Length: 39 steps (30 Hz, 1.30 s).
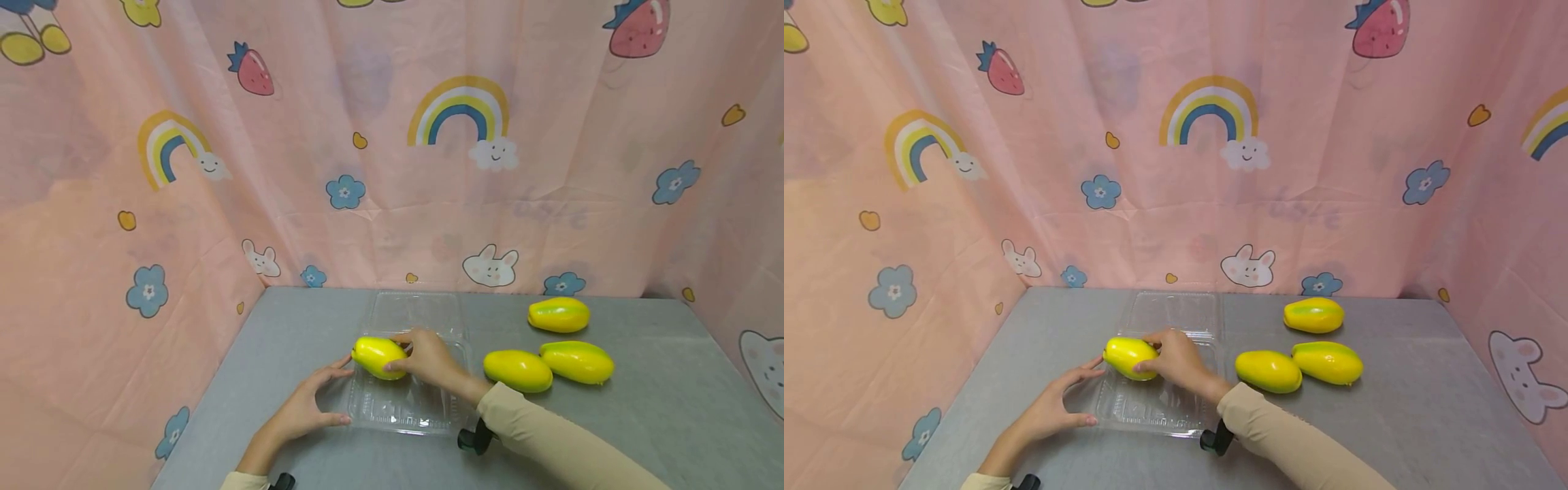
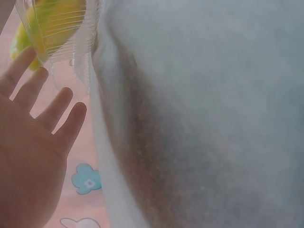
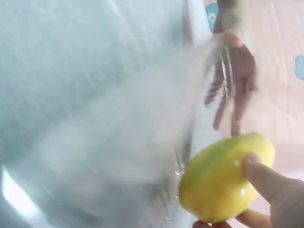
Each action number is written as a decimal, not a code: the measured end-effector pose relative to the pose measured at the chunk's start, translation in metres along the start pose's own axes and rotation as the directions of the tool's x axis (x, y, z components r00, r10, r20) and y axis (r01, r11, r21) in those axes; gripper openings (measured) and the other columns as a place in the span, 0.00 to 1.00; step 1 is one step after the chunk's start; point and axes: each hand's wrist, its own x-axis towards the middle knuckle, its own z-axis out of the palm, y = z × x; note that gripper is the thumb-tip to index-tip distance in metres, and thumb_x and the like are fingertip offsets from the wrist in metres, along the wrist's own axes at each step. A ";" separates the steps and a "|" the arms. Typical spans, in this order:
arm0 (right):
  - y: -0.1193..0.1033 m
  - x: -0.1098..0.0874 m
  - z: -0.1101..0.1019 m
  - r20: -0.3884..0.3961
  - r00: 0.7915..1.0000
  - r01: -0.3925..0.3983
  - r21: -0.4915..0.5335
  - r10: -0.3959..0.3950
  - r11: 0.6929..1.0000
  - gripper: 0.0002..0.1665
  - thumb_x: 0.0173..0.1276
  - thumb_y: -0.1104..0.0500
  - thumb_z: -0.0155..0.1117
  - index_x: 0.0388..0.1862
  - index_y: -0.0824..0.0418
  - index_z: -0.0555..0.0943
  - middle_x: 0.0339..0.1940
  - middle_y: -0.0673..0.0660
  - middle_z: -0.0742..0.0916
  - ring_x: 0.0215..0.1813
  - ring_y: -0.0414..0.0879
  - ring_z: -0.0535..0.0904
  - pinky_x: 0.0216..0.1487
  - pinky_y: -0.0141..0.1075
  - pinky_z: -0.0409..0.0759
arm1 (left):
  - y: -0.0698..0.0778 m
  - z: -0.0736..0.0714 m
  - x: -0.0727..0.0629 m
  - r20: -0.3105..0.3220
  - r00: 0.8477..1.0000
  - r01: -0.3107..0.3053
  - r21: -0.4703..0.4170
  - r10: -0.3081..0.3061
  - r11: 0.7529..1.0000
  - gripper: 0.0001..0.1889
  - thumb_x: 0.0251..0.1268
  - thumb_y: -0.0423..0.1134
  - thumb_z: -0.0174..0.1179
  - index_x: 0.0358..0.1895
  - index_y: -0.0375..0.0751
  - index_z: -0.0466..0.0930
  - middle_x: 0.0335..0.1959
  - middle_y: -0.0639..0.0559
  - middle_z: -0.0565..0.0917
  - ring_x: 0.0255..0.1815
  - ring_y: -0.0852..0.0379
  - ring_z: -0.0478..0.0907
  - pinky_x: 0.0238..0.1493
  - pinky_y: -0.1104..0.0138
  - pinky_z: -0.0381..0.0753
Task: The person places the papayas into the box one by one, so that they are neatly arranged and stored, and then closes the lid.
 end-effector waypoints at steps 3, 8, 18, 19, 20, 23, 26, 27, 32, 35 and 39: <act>0.001 -0.003 0.004 -0.021 1.000 -0.008 0.022 0.008 1.000 0.37 0.50 0.47 0.80 0.59 0.59 0.83 0.43 0.53 0.87 0.41 0.43 0.82 0.42 0.34 0.83 | -0.001 0.000 0.000 -0.001 1.000 -0.002 0.002 0.002 1.000 0.42 0.41 0.52 0.79 0.66 0.57 0.73 0.79 0.54 0.61 0.80 0.48 0.58 0.75 0.40 0.59; 0.006 -0.006 0.011 -0.091 0.996 0.016 0.062 -0.010 0.998 0.36 0.50 0.49 0.81 0.58 0.60 0.83 0.44 0.55 0.88 0.41 0.45 0.85 0.41 0.35 0.85 | -0.001 0.001 0.000 -0.004 1.000 -0.014 0.008 0.014 1.000 0.42 0.42 0.55 0.78 0.66 0.56 0.73 0.79 0.54 0.62 0.80 0.48 0.59 0.75 0.40 0.60; 0.012 -0.007 0.020 -0.141 0.990 0.041 0.097 -0.027 0.994 0.35 0.50 0.49 0.81 0.57 0.59 0.83 0.49 0.57 0.89 0.41 0.45 0.85 0.40 0.33 0.85 | 0.000 0.001 -0.001 -0.002 1.000 -0.014 0.007 0.014 1.000 0.41 0.43 0.55 0.78 0.67 0.56 0.73 0.78 0.61 0.62 0.79 0.48 0.60 0.74 0.40 0.61; 0.013 -0.007 0.020 -0.141 0.990 0.042 0.095 -0.029 0.995 0.35 0.50 0.49 0.81 0.57 0.59 0.83 0.50 0.56 0.89 0.41 0.45 0.85 0.41 0.33 0.86 | 0.000 0.001 -0.001 -0.003 1.000 -0.014 0.006 0.014 1.000 0.41 0.43 0.55 0.78 0.67 0.56 0.73 0.78 0.61 0.62 0.79 0.48 0.60 0.74 0.40 0.61; 0.013 -0.008 0.021 -0.140 0.990 0.044 0.092 -0.031 0.995 0.35 0.50 0.49 0.80 0.57 0.59 0.83 0.51 0.57 0.89 0.41 0.45 0.85 0.42 0.34 0.86 | 0.000 0.001 0.000 -0.003 1.000 -0.014 0.006 0.014 1.000 0.41 0.43 0.55 0.78 0.67 0.55 0.73 0.78 0.60 0.62 0.79 0.48 0.60 0.74 0.39 0.61; 0.013 -0.009 0.021 -0.134 0.991 0.039 0.087 -0.027 0.995 0.35 0.51 0.48 0.80 0.58 0.58 0.83 0.53 0.56 0.89 0.42 0.45 0.85 0.44 0.35 0.86 | -0.001 0.001 0.000 -0.002 1.000 -0.015 0.008 0.015 1.000 0.42 0.43 0.55 0.78 0.67 0.55 0.73 0.79 0.58 0.62 0.79 0.48 0.60 0.74 0.39 0.61; 0.013 -0.010 0.021 -0.130 0.991 0.028 0.085 -0.017 0.996 0.35 0.51 0.48 0.80 0.58 0.59 0.83 0.53 0.56 0.89 0.43 0.45 0.85 0.45 0.36 0.86 | 0.000 0.001 0.000 0.000 1.000 -0.009 0.008 0.009 1.000 0.42 0.43 0.55 0.78 0.67 0.55 0.73 0.79 0.59 0.62 0.79 0.48 0.59 0.74 0.39 0.61; 0.013 -0.010 0.021 -0.128 0.992 0.023 0.088 -0.012 0.996 0.35 0.51 0.48 0.80 0.58 0.58 0.83 0.53 0.56 0.89 0.43 0.45 0.85 0.45 0.37 0.86 | 0.000 0.001 0.000 0.000 1.000 -0.009 0.009 0.009 1.000 0.42 0.43 0.55 0.78 0.67 0.55 0.73 0.79 0.60 0.62 0.79 0.48 0.60 0.74 0.39 0.61; 0.013 -0.011 0.020 -0.114 0.993 0.008 0.104 0.004 0.995 0.35 0.52 0.49 0.79 0.59 0.58 0.82 0.55 0.56 0.88 0.44 0.46 0.85 0.47 0.39 0.87 | 0.000 0.001 0.000 -0.005 1.000 -0.010 0.013 0.010 1.000 0.41 0.43 0.54 0.78 0.66 0.57 0.73 0.78 0.64 0.62 0.79 0.48 0.60 0.75 0.40 0.61; 0.013 -0.011 0.020 -0.109 0.994 0.002 0.116 0.011 0.993 0.35 0.52 0.49 0.79 0.59 0.57 0.82 0.55 0.56 0.88 0.45 0.46 0.86 0.47 0.40 0.87 | 0.000 0.001 0.001 -0.008 1.000 -0.007 0.011 0.007 1.000 0.41 0.42 0.53 0.79 0.66 0.59 0.73 0.78 0.62 0.63 0.79 0.48 0.60 0.75 0.40 0.60; 0.016 -0.010 0.021 -0.103 0.995 -0.002 0.122 0.014 0.993 0.36 0.52 0.48 0.80 0.60 0.58 0.82 0.56 0.56 0.88 0.45 0.47 0.86 0.47 0.39 0.87 | 0.000 0.002 0.001 -0.010 1.000 -0.007 0.011 0.007 1.000 0.41 0.42 0.53 0.79 0.66 0.60 0.73 0.78 0.59 0.63 0.79 0.47 0.60 0.75 0.39 0.60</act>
